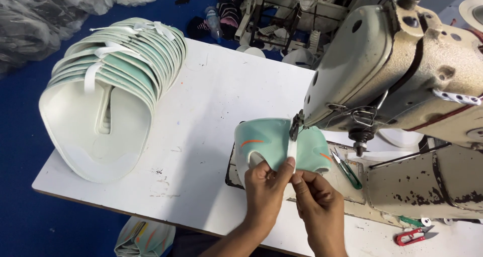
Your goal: The person sews a white strap onto a light green face mask using a sewing machine. They repeatedly pick up masks from a stack, guide them under the needle to attach the strap, and then place the finished masks on the table.
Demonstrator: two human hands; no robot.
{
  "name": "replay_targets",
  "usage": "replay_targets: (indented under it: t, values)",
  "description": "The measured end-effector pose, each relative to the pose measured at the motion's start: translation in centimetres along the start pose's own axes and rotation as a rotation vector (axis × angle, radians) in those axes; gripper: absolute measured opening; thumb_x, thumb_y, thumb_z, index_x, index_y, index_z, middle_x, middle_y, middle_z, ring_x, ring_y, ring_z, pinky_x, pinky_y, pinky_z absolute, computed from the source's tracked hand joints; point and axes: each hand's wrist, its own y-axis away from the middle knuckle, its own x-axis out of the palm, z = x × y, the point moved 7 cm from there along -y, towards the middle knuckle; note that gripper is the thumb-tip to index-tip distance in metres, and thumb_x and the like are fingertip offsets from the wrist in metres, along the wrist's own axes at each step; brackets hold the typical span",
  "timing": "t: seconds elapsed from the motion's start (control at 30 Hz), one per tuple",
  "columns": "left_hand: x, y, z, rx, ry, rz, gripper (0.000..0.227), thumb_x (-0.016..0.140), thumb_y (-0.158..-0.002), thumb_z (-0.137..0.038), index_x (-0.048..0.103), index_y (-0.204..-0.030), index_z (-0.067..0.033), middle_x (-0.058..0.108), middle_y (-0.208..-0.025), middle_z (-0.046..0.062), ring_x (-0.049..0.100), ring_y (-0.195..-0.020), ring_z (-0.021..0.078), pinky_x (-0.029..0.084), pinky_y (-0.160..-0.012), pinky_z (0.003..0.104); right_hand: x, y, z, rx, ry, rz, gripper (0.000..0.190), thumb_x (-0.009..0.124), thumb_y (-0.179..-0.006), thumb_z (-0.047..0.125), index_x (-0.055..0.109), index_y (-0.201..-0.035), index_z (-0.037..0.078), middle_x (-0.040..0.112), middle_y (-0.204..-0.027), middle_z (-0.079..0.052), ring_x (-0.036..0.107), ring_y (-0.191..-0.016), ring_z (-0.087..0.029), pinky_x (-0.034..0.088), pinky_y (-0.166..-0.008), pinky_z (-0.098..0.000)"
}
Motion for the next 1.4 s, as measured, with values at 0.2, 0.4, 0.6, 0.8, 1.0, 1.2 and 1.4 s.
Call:
replay_targets:
  t: [0.2, 0.4, 0.6, 0.8, 1.0, 1.2, 1.4]
  values:
    - [0.6, 0.0, 0.4, -0.075, 0.164, 0.000, 0.021, 0.071, -0.095, -0.015, 0.073, -0.083, 0.0022, 0.071, -0.071, 0.001, 0.064, -0.062, 0.0071, 0.056, -0.058, 0.027, -1.5, 2.3, 6.4, -0.738, 0.562, -0.238, 0.014, 0.074, -0.093, 0.021, 0.072, -0.099, 0.009, 0.069, -0.081, -0.002, 0.066, -0.066, -0.008, 0.053, -0.064, -0.0222]
    - [0.5, -1.3, 0.8, -0.181, 0.176, -0.014, 0.022, 0.072, -0.093, -0.017, 0.074, -0.085, 0.0031, 0.072, -0.073, 0.004, 0.068, -0.060, 0.0119, 0.057, -0.059, 0.028, 0.0, 0.0, 8.3, -0.952, 1.036, -0.142, 0.041, 0.077, -0.079, 0.022, 0.076, -0.120, 0.021, 0.067, -0.128, 0.001, 0.058, -0.118, -0.030, 0.047, -0.100, -0.0439]
    - [1.0, -3.0, 0.2, -0.248, 0.095, -0.002, 0.024, 0.071, -0.093, -0.021, 0.073, -0.084, 0.0015, 0.073, -0.069, 0.009, 0.068, -0.055, 0.0149, 0.055, -0.055, 0.028, 0.1, -1.9, 9.4, -0.780, 1.044, -0.145, 0.034, 0.079, -0.079, 0.024, 0.080, -0.113, 0.023, 0.072, -0.121, 0.002, 0.060, -0.101, -0.031, 0.050, -0.086, -0.0424]
    - [1.1, -3.4, -0.1, -0.196, 0.035, 0.074, 0.026, 0.070, -0.095, -0.022, 0.069, -0.081, 0.0000, 0.066, -0.064, 0.005, 0.063, -0.051, 0.0136, 0.054, -0.053, 0.029, -0.5, -2.3, 9.8, -0.790, 0.874, -0.067, 0.035, 0.077, -0.084, 0.029, 0.078, -0.116, 0.017, 0.072, -0.119, -0.003, 0.060, -0.108, -0.032, 0.050, -0.087, -0.0420]
    - [1.4, -2.9, -0.7, -0.142, 0.074, 0.148, 0.020, 0.070, -0.096, -0.021, 0.069, -0.087, -0.0024, 0.065, -0.067, 0.003, 0.062, -0.057, 0.0113, 0.054, -0.057, 0.027, -0.2, -1.6, 9.3, -0.790, 0.844, -0.109, 0.038, 0.074, -0.086, 0.024, 0.076, -0.122, 0.012, 0.070, -0.128, -0.004, 0.055, -0.103, -0.029, 0.048, -0.090, -0.0407]
    - [1.5, -3.5, -0.3, -0.106, 0.074, 0.163, 0.022, 0.070, -0.096, -0.022, 0.066, -0.087, -0.0024, 0.061, -0.065, 0.002, 0.059, -0.054, 0.0102, 0.053, -0.052, 0.028, -0.7, -2.0, 9.1, -0.880, 0.723, -0.095, 0.034, 0.073, -0.090, 0.022, 0.075, -0.122, 0.013, 0.070, -0.127, -0.005, 0.056, -0.112, -0.029, 0.048, -0.094, -0.0394]
    - [1.4, -3.6, -0.3, -0.109, 0.027, 0.164, 0.024, 0.070, -0.096, -0.024, 0.065, -0.085, -0.0032, 0.058, -0.064, 0.001, 0.056, -0.053, 0.0085, 0.051, -0.047, 0.027, -0.1, -1.4, 8.8, -0.883, 0.790, -0.145, 0.035, 0.071, -0.090, 0.019, 0.073, -0.125, 0.012, 0.069, -0.127, -0.004, 0.053, -0.103, -0.031, 0.046, -0.092, -0.0415]
